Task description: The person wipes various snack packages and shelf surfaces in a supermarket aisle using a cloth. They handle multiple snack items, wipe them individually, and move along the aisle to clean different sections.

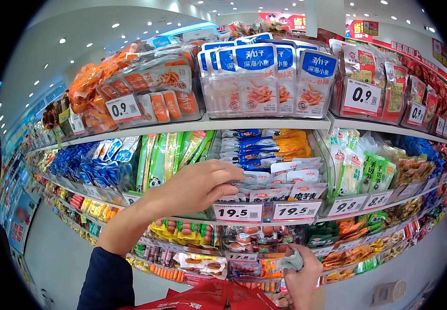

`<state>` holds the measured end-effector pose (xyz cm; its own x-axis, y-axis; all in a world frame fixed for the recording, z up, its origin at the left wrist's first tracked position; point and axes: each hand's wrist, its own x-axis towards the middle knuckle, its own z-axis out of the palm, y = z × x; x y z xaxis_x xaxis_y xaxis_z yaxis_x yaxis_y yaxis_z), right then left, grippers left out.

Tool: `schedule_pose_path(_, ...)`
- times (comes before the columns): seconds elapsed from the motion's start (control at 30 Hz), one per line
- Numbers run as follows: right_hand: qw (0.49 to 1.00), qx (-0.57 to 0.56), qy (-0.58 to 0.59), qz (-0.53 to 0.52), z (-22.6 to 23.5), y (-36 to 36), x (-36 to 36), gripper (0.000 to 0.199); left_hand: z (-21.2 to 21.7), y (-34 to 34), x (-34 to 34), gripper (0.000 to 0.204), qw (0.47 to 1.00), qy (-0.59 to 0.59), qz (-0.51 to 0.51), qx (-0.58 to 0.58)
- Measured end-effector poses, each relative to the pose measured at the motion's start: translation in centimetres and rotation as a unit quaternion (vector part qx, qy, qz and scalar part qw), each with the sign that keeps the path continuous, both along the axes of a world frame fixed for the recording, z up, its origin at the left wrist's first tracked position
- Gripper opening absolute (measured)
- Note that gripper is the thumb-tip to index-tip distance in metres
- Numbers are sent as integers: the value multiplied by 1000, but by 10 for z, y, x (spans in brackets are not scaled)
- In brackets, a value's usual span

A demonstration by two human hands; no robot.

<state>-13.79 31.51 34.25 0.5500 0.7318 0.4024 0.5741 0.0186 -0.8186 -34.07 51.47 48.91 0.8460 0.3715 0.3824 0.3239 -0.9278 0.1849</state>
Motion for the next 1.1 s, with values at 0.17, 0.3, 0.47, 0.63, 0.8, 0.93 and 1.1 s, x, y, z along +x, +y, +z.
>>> schedule_pose_path(0.17,999,-24,12,41,9,4,-10,31,-12,0,-10,30,998,-57,-30,24)
schedule_pose_path(0.3,999,2,21,44,1,6,-18,29,-22,9,-8,24,994,-86,-69,20)
schedule_pose_path(0.47,1000,-8,-3,27,0,4,-29,25,-30,11,-4,23,993,-88,-65,41)
schedule_pose_path(0.63,999,-9,12,41,-3,1,-36,25,-55,6,-7,45,982,-106,-49,147)
schedule_pose_path(0.8,998,0,-10,62,-3,3,-43,30,-66,-7,-8,63,981,-131,-37,140)
schedule_pose_path(0.93,997,-2,-7,83,-6,4,-47,36,-66,-18,-18,80,980,-98,-27,169)
schedule_pose_path(1.1,994,-2,15,104,-13,8,-57,38,-73,-20,-19,88,977,-92,-20,192)
